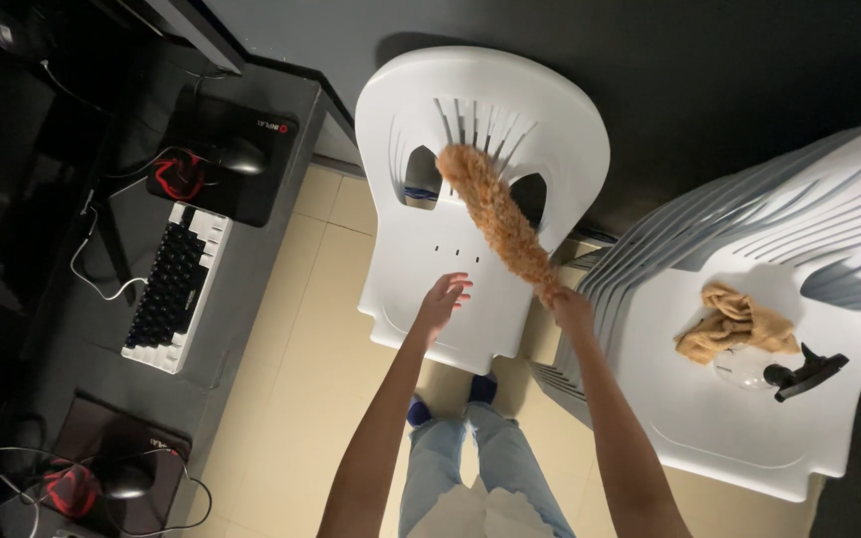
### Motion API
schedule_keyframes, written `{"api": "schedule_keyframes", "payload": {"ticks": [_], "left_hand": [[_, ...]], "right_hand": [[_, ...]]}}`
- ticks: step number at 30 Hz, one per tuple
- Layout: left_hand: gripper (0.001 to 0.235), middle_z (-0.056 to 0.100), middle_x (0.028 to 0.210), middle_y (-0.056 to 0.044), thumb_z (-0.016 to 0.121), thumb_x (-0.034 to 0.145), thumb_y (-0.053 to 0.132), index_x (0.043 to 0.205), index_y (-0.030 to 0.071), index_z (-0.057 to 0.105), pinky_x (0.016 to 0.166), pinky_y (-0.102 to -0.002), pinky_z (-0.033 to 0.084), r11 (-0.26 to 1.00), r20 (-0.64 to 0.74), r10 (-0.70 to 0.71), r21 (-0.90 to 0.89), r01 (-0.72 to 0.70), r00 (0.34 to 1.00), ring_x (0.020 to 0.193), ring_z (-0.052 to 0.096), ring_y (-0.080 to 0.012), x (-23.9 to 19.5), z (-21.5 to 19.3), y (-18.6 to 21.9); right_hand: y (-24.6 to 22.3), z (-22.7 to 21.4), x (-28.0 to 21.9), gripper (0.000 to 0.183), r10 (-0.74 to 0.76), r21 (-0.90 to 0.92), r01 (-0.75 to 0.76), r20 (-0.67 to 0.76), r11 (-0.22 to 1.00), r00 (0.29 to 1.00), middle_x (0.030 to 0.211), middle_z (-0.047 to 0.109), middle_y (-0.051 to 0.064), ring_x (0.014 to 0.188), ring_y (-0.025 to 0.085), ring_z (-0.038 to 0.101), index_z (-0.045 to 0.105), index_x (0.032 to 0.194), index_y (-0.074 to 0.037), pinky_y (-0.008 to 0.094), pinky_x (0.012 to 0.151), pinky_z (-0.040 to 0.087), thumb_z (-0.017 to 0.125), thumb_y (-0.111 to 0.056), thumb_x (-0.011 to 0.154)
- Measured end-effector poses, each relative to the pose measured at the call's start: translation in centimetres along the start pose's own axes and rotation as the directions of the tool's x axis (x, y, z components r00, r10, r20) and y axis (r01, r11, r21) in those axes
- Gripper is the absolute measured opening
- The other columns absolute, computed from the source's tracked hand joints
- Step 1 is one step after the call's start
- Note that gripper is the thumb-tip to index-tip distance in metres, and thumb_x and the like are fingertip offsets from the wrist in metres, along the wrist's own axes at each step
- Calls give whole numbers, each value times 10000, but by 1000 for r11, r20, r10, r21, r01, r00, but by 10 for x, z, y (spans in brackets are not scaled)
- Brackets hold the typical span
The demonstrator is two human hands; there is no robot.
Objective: The person cleans a stack of white plastic chairs in a room with computer setups. They use a duster to wipe the seats and backs of the chairs, then move each cleaned chair to a designated spot under a desk. The process is repeated for multiple chairs in the stack.
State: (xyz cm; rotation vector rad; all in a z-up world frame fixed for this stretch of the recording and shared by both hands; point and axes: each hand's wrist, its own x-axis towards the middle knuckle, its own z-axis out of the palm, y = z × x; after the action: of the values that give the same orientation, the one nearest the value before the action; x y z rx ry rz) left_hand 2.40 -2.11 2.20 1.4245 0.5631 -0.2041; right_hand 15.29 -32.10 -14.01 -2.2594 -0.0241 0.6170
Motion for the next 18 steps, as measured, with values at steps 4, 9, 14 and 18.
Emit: {"api": "schedule_keyframes", "payload": {"ticks": [4,9,14,18], "left_hand": [[380,686,1300,-47,478,1054,265,1390,110,562,977,-351,505,1000,-1,-7,-4,7,1000,1106,657,-170,0,-1,-8],[439,671,1297,-78,489,1055,303,1449,109,475,945,-357,509,994,-26,-14,-108,11,1000,1087,659,-189,13,8,2],[535,613,1348,-88,556,1039,273,1518,116,380,917,-358,540,968,-91,68,-236,-88,993,1095,639,-159,54,27,16],[550,615,1318,-90,593,1014,215,1514,107,391,834,-326,567,973,-136,181,-121,-197,974,986,683,-155,57,32,65]], "right_hand": [[-85,-49,-59,301,107,65,-107,3,992,994,728,698,121,597,249,678,768,1103,-120,393,588,529,580,-275,926],[-98,-60,-80,403,-323,84,321,12,943,946,783,736,128,672,280,705,691,1195,-82,412,619,554,683,-317,867],[-155,-63,-90,289,-239,-70,269,289,960,927,962,716,163,848,305,724,658,1131,-83,403,790,576,744,-245,908],[-134,-32,-46,382,-546,-152,529,-101,835,832,1170,662,193,1103,362,649,623,1260,-76,439,914,537,721,-70,892]]}}
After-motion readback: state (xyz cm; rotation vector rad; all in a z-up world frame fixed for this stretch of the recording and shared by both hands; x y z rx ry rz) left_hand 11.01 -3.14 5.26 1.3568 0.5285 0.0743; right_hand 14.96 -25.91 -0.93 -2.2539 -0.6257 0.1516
